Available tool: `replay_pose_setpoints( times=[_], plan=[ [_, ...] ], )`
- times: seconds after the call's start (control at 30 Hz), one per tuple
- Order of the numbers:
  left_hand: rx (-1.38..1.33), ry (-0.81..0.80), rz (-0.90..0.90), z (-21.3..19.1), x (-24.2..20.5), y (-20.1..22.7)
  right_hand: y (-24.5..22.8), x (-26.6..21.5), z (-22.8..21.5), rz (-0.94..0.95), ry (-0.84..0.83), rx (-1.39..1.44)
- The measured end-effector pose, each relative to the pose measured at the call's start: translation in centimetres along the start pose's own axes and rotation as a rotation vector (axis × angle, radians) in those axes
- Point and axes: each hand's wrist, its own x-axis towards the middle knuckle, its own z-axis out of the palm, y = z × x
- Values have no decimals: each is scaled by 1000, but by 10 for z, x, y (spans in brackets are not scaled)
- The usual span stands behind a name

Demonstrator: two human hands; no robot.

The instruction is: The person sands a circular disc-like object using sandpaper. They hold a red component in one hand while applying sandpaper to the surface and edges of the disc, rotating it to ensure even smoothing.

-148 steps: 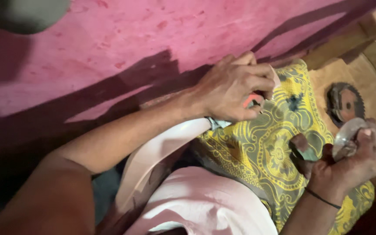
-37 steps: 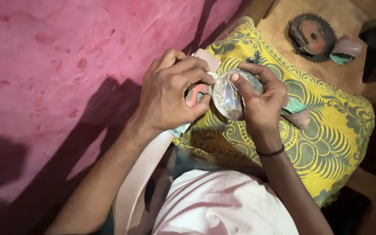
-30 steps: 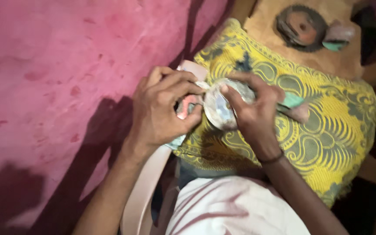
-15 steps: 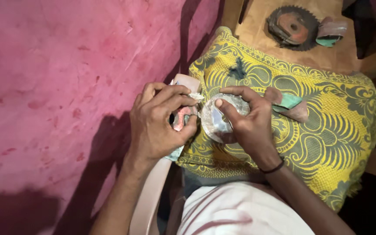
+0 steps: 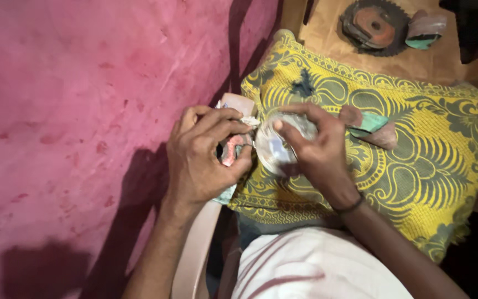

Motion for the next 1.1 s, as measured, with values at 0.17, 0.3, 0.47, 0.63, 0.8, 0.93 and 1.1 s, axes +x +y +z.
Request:
replay_pose_setpoints(
  times=[0.17,0.3,0.47,0.63,0.8,0.93,1.1],
  plan=[
    [5,-19,-14,4,-4,1,2,-6,-5,-1,-19,7],
    [3,0,1,-1,2,0,-4,0,-1,126,-33,54],
    [10,-23,-15,4,-5,2,2,-6,-5,88,-17,39],
    [4,11,14,-1,3,-5,-3,4,1,111,-15,13],
    [-26,-20,-21,3,-4,0,-9,-4,-2,158,-7,73],
    [15,-2,1,0,1,-2,-10,1,3,163,7,62],
    [4,-24,-7,1,-4,-1,7,-4,-4,112,-2,39]
  ],
)
